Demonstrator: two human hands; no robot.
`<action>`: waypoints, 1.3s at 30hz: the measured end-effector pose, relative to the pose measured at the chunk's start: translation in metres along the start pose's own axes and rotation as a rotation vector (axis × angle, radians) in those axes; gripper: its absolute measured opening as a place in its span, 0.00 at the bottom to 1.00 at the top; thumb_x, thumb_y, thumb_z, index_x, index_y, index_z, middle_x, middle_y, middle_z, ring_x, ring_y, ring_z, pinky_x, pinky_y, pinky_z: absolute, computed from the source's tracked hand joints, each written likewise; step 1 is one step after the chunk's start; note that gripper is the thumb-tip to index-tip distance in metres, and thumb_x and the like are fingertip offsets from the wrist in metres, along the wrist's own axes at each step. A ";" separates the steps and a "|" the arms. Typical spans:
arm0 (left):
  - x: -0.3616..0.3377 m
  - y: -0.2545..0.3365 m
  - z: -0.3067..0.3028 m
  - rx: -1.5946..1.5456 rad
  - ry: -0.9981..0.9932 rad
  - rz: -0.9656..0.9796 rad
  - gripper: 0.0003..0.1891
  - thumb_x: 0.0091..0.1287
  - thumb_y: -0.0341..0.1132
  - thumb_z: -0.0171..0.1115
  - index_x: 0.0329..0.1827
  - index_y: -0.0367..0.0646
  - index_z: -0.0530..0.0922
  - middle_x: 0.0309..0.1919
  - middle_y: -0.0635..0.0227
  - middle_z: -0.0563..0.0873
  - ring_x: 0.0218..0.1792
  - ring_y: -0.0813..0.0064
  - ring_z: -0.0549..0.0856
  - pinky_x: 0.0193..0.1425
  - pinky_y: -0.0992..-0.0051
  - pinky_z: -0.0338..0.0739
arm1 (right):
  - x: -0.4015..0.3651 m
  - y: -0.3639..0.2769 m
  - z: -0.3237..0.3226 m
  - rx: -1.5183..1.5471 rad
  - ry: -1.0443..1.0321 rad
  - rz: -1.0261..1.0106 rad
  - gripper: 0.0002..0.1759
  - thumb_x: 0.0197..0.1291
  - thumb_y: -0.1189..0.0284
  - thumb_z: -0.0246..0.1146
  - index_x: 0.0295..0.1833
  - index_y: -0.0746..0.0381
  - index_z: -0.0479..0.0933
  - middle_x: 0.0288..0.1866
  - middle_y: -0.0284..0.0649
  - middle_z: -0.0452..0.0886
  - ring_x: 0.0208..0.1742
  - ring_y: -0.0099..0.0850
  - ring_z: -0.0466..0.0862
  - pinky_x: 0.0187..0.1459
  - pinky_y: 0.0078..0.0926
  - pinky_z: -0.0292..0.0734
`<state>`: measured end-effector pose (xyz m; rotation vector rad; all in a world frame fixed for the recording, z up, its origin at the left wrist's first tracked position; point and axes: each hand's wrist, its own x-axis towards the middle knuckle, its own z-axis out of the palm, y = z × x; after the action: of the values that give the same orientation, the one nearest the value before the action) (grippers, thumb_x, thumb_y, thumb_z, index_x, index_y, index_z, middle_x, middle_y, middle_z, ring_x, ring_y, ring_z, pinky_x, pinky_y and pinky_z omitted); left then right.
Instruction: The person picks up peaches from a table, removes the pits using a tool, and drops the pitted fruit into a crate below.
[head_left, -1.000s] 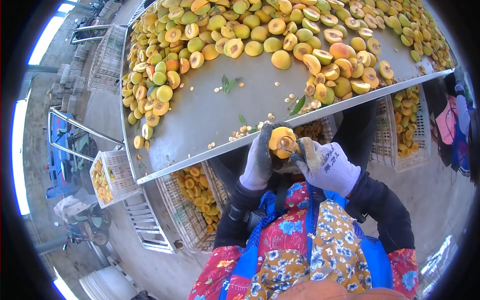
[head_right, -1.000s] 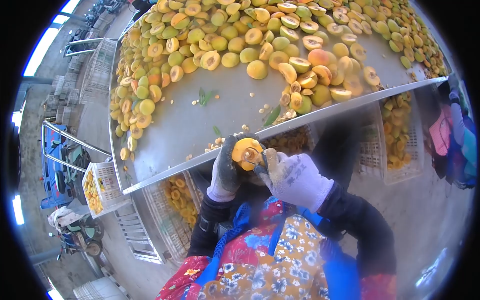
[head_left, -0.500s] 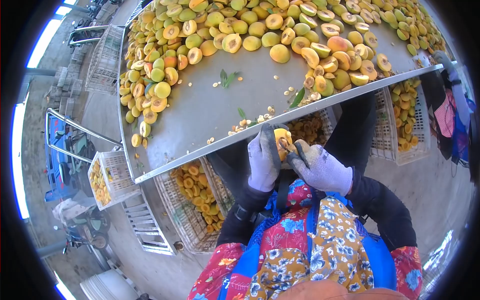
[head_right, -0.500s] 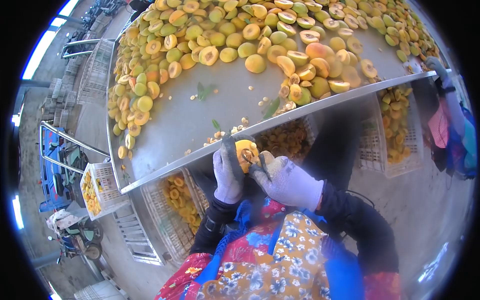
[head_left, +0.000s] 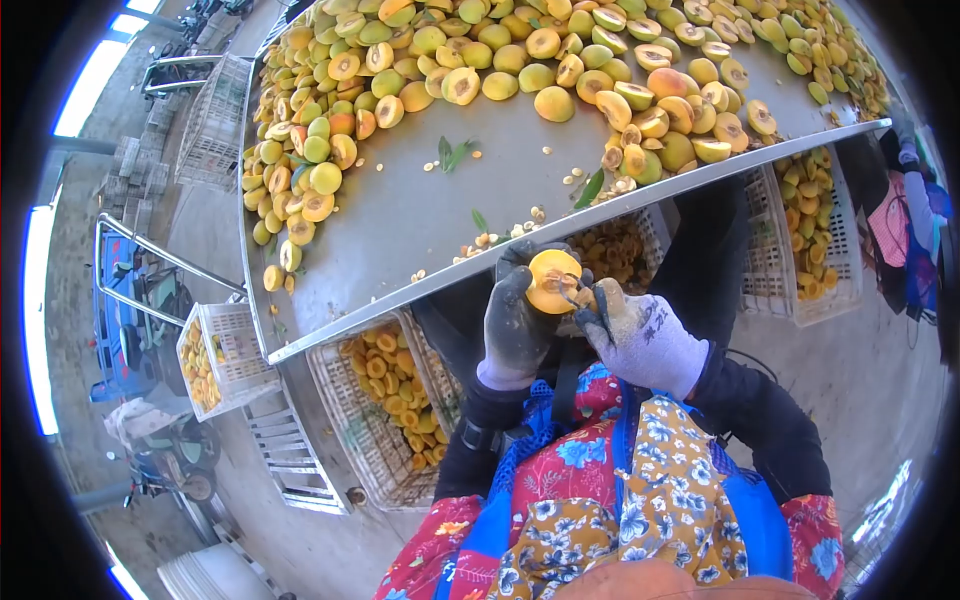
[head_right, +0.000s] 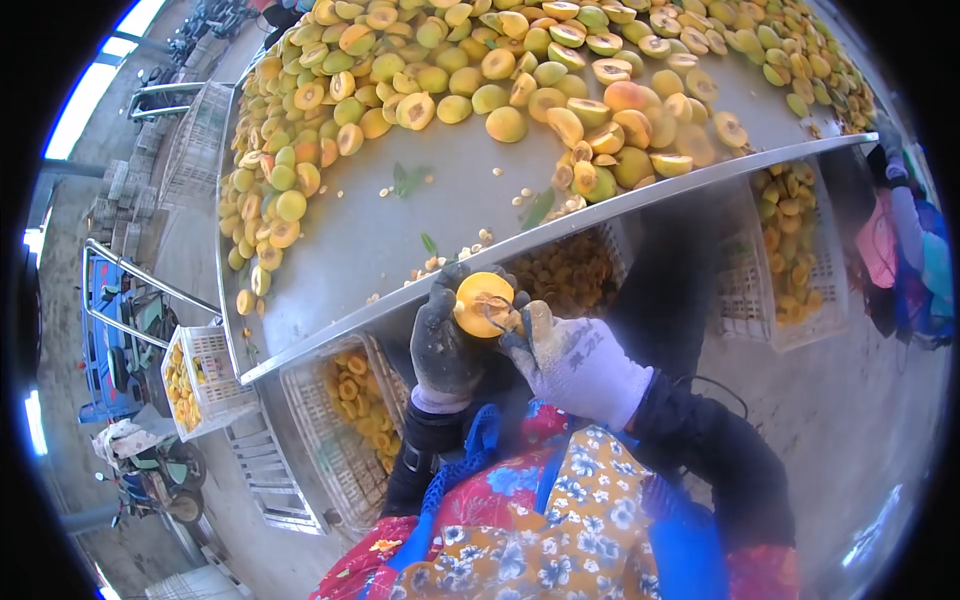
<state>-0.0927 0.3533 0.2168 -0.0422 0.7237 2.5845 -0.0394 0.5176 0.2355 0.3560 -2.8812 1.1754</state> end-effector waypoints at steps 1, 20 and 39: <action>-0.002 -0.003 0.000 0.007 0.040 -0.004 0.17 0.77 0.41 0.49 0.61 0.39 0.69 0.54 0.51 0.80 0.55 0.59 0.84 0.64 0.60 0.79 | -0.002 0.000 0.000 -0.003 -0.017 0.001 0.18 0.69 0.61 0.61 0.44 0.68 0.71 0.20 0.48 0.80 0.20 0.45 0.83 0.21 0.39 0.75; -0.016 -0.045 -0.020 0.757 0.163 0.471 0.17 0.80 0.41 0.50 0.62 0.36 0.71 0.54 0.57 0.81 0.55 0.69 0.80 0.63 0.71 0.74 | -0.004 0.020 0.023 0.150 -0.089 -0.264 0.12 0.71 0.70 0.55 0.48 0.69 0.77 0.35 0.56 0.78 0.31 0.48 0.82 0.29 0.42 0.77; -0.020 -0.050 -0.027 0.780 0.326 0.190 0.21 0.82 0.47 0.46 0.55 0.36 0.77 0.42 0.64 0.84 0.43 0.77 0.83 0.51 0.77 0.78 | -0.021 0.023 0.025 -0.177 -0.148 -0.041 0.20 0.72 0.60 0.56 0.48 0.69 0.72 0.22 0.44 0.81 0.23 0.41 0.85 0.24 0.35 0.78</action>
<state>-0.0555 0.3698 0.1722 -0.1559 1.8796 2.2996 -0.0224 0.5206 0.2000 0.5139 -3.0572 0.9154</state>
